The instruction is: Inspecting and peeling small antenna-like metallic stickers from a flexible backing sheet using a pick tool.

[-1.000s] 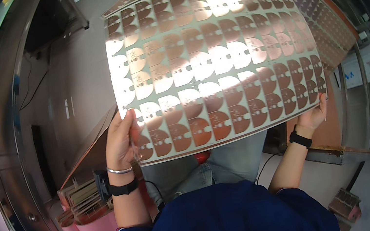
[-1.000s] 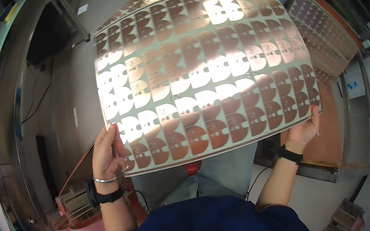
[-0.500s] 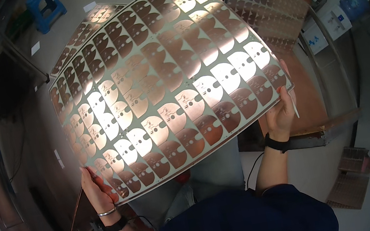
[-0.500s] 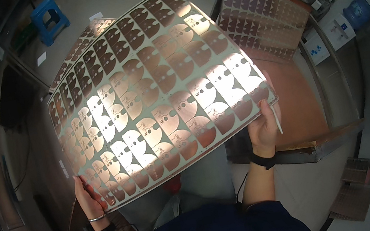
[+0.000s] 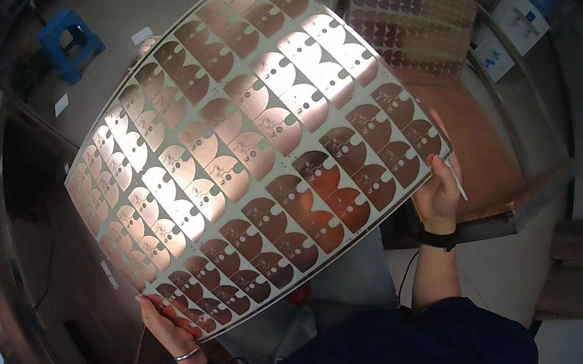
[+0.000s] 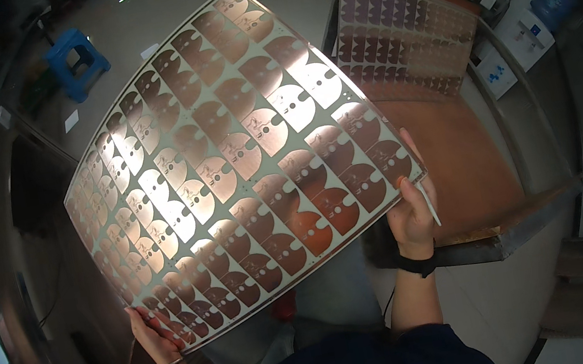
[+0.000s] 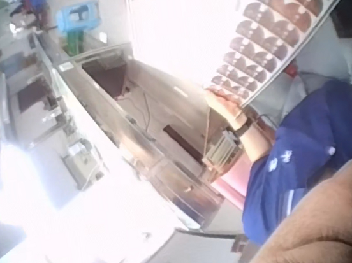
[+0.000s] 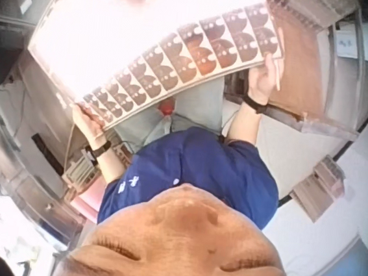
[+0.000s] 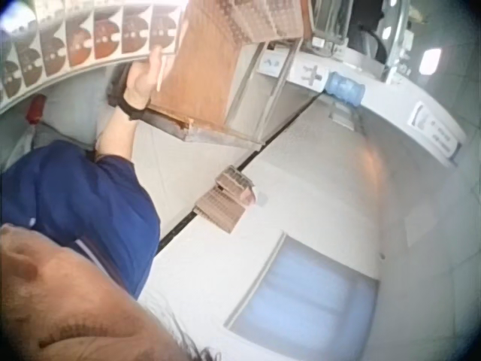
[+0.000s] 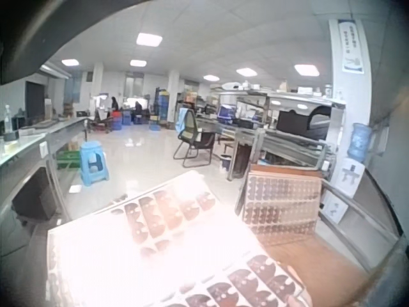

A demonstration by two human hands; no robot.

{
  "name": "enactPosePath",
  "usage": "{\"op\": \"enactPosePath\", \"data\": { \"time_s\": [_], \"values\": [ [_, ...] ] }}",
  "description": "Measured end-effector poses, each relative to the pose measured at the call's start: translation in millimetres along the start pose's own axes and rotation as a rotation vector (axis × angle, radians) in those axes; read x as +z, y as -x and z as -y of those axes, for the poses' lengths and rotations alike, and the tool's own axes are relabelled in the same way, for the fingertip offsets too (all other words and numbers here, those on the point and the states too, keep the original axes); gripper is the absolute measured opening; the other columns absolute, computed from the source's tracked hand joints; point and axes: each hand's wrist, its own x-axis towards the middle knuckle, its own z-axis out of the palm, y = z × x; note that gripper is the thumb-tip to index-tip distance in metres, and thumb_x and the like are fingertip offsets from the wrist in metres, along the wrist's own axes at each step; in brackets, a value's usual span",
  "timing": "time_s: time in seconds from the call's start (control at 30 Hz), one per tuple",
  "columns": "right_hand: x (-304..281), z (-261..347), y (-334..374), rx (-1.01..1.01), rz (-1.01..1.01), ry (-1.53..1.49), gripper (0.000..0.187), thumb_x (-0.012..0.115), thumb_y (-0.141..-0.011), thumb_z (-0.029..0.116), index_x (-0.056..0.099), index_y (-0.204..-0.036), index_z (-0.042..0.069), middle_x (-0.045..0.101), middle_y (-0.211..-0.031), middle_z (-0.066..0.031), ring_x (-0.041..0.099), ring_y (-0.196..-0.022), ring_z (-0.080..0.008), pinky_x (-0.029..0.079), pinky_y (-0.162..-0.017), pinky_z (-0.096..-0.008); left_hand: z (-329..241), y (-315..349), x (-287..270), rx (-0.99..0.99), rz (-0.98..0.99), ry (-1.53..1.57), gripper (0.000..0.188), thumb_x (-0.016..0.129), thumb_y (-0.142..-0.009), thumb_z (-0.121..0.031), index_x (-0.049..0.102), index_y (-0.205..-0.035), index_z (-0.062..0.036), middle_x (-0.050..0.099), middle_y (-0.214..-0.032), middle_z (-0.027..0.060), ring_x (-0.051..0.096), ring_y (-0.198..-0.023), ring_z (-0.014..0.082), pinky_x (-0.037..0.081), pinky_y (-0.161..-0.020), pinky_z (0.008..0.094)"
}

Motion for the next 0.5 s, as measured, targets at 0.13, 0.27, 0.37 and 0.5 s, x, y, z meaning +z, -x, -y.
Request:
{"op": "enactPosePath", "data": {
  "time_s": [0.13,0.27,0.37,0.5],
  "values": [
    [-4,0,-1,0.056,-0.065,-0.155,0.068,0.050,-0.086,0.009,0.022,-0.147,-0.003,0.045,-0.139,-0.0193,0.049,-0.124,-0.0263,0.040,-0.106,-0.0396,-2,5,12,0.133,-0.048,0.100,0.045,0.045,-0.099,-0.045,0.049,-0.071,-0.0100,0.036,-0.049,-0.0051,0.032,-0.032,0.0035,0.026,-0.024,0.0190],
    [-32,-14,-6,0.072,-0.096,-0.210,0.060,0.045,-0.090,0.013,0.027,-0.146,-0.002,0.042,-0.142,-0.0189,0.048,-0.125,-0.0275,0.038,-0.107,-0.0397,-9,10,6,0.170,0.021,0.020,0.047,0.043,-0.099,-0.046,0.051,-0.071,-0.0087,0.038,-0.049,-0.0038,0.031,-0.031,0.0048,0.025,-0.024,0.0210],
    [-60,-21,-12,0.210,-0.173,-0.227,0.047,0.045,-0.096,0.021,0.044,-0.136,-0.003,0.049,-0.136,-0.0181,0.050,-0.123,-0.0250,0.041,-0.104,-0.0371,-5,6,4,0.248,-0.081,0.032,0.048,0.043,-0.099,-0.046,0.051,-0.071,-0.0082,0.039,-0.049,-0.0041,0.031,-0.031,0.0048,0.024,-0.024,0.0210],
    [-81,-13,-23,0.250,-0.184,0.232,0.036,0.048,-0.098,0.021,0.056,-0.123,-0.003,0.063,-0.114,-0.0136,0.060,-0.103,-0.0185,0.047,-0.090,-0.0305,-13,11,11,0.232,-0.062,-0.008,0.048,0.043,-0.100,-0.045,0.051,-0.070,-0.0079,0.040,-0.050,-0.0041,0.032,-0.034,0.0043,0.023,-0.026,0.0205]
  ]
}}
